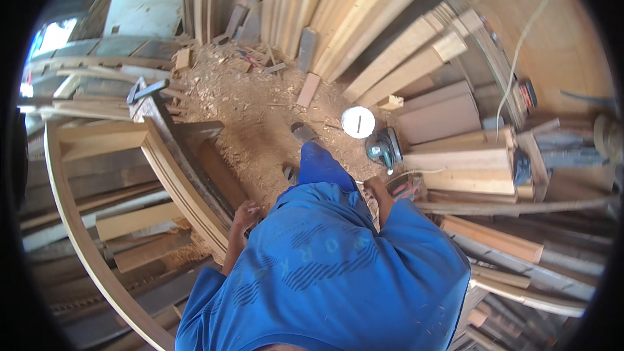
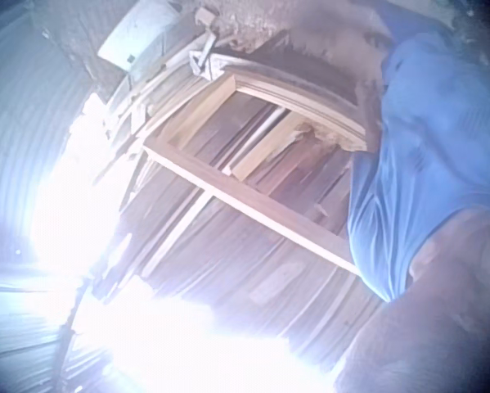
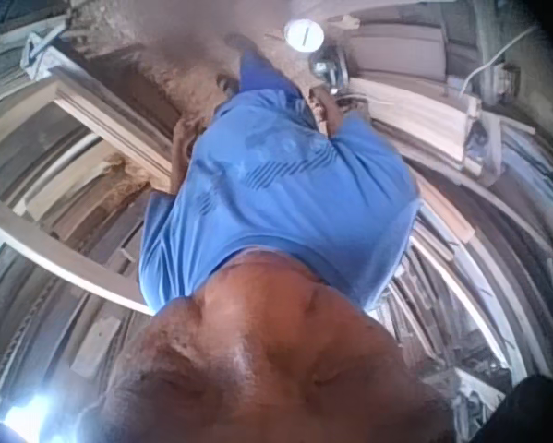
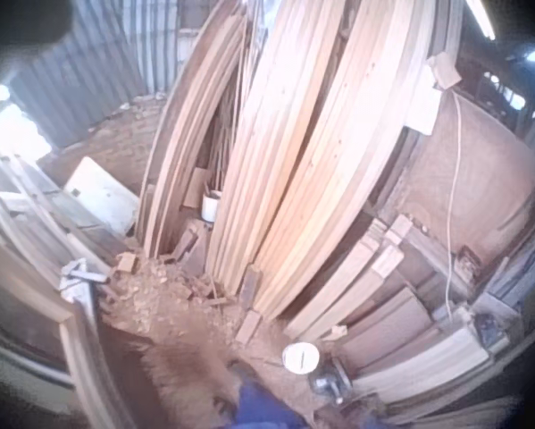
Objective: The person hammers nails into the corner joints of a curved wooden frame using a hammer, rotates the frame by hand to access different sides, and secures the assembly by driving in additional nails.
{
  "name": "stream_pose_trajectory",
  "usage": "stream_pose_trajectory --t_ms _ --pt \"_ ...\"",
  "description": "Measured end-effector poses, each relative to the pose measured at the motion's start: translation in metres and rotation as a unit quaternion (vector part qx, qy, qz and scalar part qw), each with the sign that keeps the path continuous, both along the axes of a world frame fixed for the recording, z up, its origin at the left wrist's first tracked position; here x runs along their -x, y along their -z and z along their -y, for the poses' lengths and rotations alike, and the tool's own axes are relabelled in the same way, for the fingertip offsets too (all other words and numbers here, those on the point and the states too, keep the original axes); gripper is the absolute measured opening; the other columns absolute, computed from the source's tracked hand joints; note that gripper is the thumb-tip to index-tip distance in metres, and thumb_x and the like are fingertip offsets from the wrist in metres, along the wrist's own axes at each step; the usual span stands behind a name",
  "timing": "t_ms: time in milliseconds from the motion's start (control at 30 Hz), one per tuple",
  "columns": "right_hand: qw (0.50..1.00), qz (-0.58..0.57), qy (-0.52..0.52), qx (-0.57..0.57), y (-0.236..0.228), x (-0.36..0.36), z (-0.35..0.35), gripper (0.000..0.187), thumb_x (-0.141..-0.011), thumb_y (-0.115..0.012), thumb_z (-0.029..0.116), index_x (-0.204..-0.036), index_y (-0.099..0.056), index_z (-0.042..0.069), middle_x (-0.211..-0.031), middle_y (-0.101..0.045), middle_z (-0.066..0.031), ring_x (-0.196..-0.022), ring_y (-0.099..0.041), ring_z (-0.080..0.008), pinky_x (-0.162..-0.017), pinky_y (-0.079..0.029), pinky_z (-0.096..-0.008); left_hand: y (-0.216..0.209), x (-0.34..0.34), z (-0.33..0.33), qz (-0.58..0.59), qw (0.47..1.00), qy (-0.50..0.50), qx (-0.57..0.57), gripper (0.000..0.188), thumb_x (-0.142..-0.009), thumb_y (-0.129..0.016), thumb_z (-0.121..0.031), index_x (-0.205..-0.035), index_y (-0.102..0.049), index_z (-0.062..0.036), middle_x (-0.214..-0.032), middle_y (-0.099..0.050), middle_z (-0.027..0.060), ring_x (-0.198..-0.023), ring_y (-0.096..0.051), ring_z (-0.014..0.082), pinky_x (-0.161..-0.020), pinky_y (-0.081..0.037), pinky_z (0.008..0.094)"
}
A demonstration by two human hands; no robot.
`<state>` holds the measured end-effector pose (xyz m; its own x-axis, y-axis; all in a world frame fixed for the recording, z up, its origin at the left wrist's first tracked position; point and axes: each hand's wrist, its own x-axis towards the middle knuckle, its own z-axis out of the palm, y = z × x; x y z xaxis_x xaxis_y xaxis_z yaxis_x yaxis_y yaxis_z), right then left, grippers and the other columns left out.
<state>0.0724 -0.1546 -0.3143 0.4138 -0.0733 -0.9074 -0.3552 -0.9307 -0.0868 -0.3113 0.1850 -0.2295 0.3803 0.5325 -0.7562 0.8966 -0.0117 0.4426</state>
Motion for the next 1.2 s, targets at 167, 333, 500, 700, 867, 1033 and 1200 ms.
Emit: stream_pose_trajectory --t_ms 167,333,500,700,867,1033,1200 --pt "0.990 -0.025 0.123 -0.069 -0.007 0.038 0.023 0.017 -0.087 -0.059 0.012 -0.080 -0.068 0.000 -0.072 -0.067 -0.0160 -0.056 -0.064 -0.0254 -0.048 -0.047 -0.0411 0.033 0.020 -0.019 0.033 0.997 0.070 0.004 0.046 -0.089 -0.073 -0.033 -0.125 -0.064 -0.0054 -0.118 -0.072 0.0153 -0.115 -0.068 0.0309 -0.099 -0.052 0.0380" --pt "0.906 -0.016 0.336 -0.256 0.010 0.004 0.037 0.014 -0.089 -0.059 0.016 -0.083 -0.066 0.005 -0.071 -0.065 -0.0088 -0.048 -0.054 -0.0178 -0.041 -0.039 -0.0371 0.018 -0.055 -0.051 -0.041 0.979 0.201 0.009 0.047 -0.091 -0.069 -0.036 -0.125 -0.064 -0.0039 -0.119 -0.072 0.0172 -0.113 -0.068 0.0324 -0.095 -0.053 0.0396" --pt "0.862 0.178 0.400 -0.256 -0.045 -0.048 0.031 0.019 -0.091 -0.056 0.018 -0.077 -0.062 0.007 -0.063 -0.056 -0.0058 -0.044 -0.051 -0.0153 -0.036 -0.034 -0.0333 0.090 -0.065 -0.042 0.075 0.991 0.096 0.062 0.052 -0.089 -0.070 -0.037 -0.126 -0.064 -0.0003 -0.115 -0.072 0.0207 -0.108 -0.070 0.0299 -0.092 -0.054 0.0405" --pt "0.880 0.448 0.067 -0.146 -0.053 -0.144 0.155 0.025 -0.094 -0.058 0.023 -0.076 -0.066 0.007 -0.068 -0.066 -0.0074 -0.046 -0.053 -0.0142 -0.037 -0.038 -0.0331 0.076 -0.185 -0.045 0.021 0.945 0.323 0.048 0.060 -0.089 -0.075 -0.035 -0.134 -0.058 0.0011 -0.116 -0.071 0.0181 -0.103 -0.069 0.0247 -0.086 -0.056 0.0380" --pt "0.807 0.452 0.338 -0.177 -0.118 -0.252 0.177 0.027 -0.094 -0.057 0.025 -0.077 -0.068 0.007 -0.068 -0.066 -0.0062 -0.056 -0.059 -0.0144 -0.048 -0.045 -0.0322 0.032 -0.333 -0.074 0.166 0.903 0.365 -0.152 0.071 -0.088 -0.073 -0.034 -0.145 -0.045 -0.0020 -0.138 -0.057 0.0262 -0.130 -0.054 0.0424 -0.108 -0.044 0.0475" --pt "0.774 0.540 0.290 -0.157 -0.139 -0.359 0.199 0.022 -0.091 -0.061 0.023 -0.077 -0.067 0.006 -0.068 -0.066 -0.0102 -0.064 -0.064 -0.0246 -0.063 -0.052 -0.0371 -0.170 -0.562 -0.043 0.187 0.838 0.374 -0.352 0.080 -0.087 -0.073 -0.033 -0.154 -0.035 -0.0091 -0.164 -0.023 0.0217 -0.153 -0.019 0.0393 -0.123 -0.021 0.0544" --pt "0.759 0.642 0.089 -0.070 -0.190 -0.445 0.154 0.023 -0.090 -0.058 0.024 -0.090 -0.069 0.004 -0.082 -0.068 -0.0222 -0.081 -0.067 -0.0425 -0.072 -0.052 -0.0478 -0.265 -0.731 -0.043 0.318 0.664 0.383 -0.557 0.088 -0.088 -0.070 -0.044 -0.157 -0.026 -0.0119 -0.166 -0.011 0.0250 -0.153 -0.012 0.0410 -0.122 -0.013 0.0640"
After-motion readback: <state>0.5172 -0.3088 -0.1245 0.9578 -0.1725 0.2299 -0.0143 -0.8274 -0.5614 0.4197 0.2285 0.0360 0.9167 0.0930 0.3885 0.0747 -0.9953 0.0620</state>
